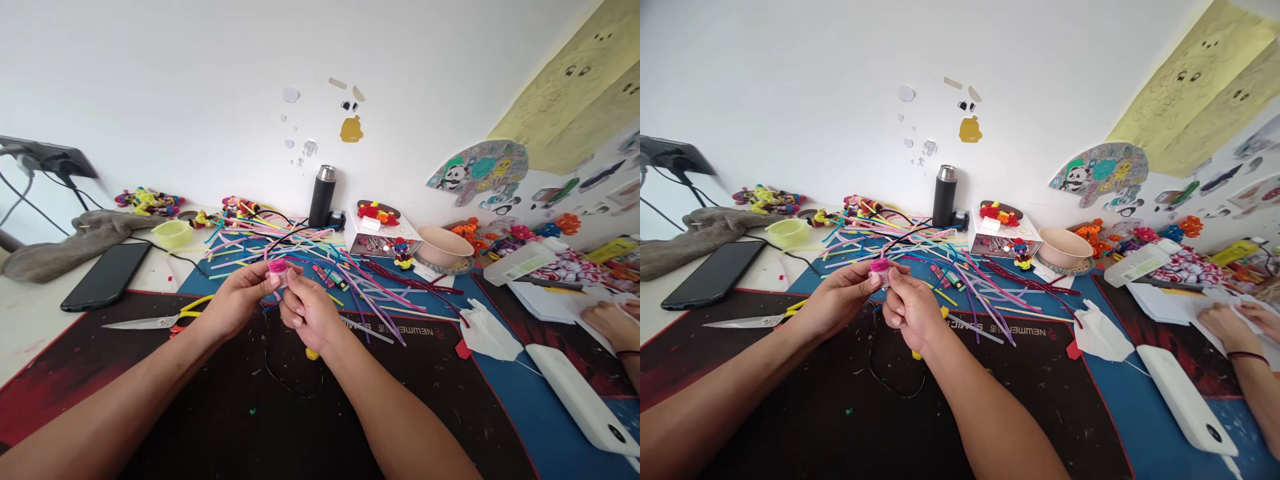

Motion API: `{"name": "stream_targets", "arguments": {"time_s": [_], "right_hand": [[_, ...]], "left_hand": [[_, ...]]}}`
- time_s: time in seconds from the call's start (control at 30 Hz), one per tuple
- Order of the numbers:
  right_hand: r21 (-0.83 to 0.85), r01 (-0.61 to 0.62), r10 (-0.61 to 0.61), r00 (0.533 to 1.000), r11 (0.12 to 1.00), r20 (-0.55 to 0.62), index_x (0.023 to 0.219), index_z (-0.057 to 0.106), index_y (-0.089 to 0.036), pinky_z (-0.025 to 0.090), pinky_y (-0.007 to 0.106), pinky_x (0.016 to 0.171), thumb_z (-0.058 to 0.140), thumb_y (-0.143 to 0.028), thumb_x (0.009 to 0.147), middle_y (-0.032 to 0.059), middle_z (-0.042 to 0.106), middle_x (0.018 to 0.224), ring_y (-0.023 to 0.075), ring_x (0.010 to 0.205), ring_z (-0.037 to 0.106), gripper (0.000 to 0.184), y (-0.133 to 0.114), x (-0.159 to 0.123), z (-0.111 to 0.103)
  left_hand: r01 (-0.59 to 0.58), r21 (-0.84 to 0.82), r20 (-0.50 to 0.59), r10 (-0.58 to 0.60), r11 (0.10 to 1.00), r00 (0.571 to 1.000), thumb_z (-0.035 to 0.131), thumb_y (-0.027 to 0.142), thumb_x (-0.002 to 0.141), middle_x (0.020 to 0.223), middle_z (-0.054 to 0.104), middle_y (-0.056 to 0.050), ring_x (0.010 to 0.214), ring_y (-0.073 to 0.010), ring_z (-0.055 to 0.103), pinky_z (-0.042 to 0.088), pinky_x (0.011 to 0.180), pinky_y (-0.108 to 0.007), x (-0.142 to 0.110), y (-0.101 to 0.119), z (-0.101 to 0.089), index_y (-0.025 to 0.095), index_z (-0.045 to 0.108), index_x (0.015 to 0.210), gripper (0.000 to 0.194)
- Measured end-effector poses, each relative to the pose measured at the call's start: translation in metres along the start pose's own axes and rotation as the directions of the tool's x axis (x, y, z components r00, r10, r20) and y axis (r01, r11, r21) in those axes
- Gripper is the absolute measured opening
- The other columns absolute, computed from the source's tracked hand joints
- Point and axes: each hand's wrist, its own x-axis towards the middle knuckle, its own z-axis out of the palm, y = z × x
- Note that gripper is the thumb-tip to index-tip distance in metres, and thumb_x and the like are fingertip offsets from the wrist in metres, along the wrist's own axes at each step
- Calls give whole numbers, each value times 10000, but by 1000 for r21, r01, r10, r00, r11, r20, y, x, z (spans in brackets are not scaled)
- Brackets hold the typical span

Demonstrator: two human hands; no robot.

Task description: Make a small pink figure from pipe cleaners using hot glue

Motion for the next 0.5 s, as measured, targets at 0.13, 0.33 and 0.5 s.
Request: {"name": "stream_targets", "arguments": {"time_s": [0.13,0.33,0.5], "right_hand": [[-17,24,-25,1000,1000,-10,842,606,-209,143,246,416,918,-631,747,-151,354,417,59,355,260,534,1,0,1],[24,11,-10,999,1000,-46,797,598,-206,161,240,420,930,-604,742,-145,355,431,56,371,264,522,3,2,1],[31,25,-24,999,999,-35,775,581,-210,146,244,415,922,-580,759,-135,380,461,55,373,283,504,4,1,1]], "left_hand": [[-7,-8,-3,7,1000,1000,953,495,754,1113,861,-116,1122,-355,758,527,1078,-464,0,0,2,223,884,996,371],[-5,-4,-14,5,1000,1000,917,498,812,1153,850,-108,1185,-352,741,519,1103,-467,-1,-1,7,238,872,1074,372],[-25,42,9,24,999,1000,879,460,868,1321,806,-96,1274,-347,703,499,1139,-459,-3,0,5,273,846,1213,394]]}}
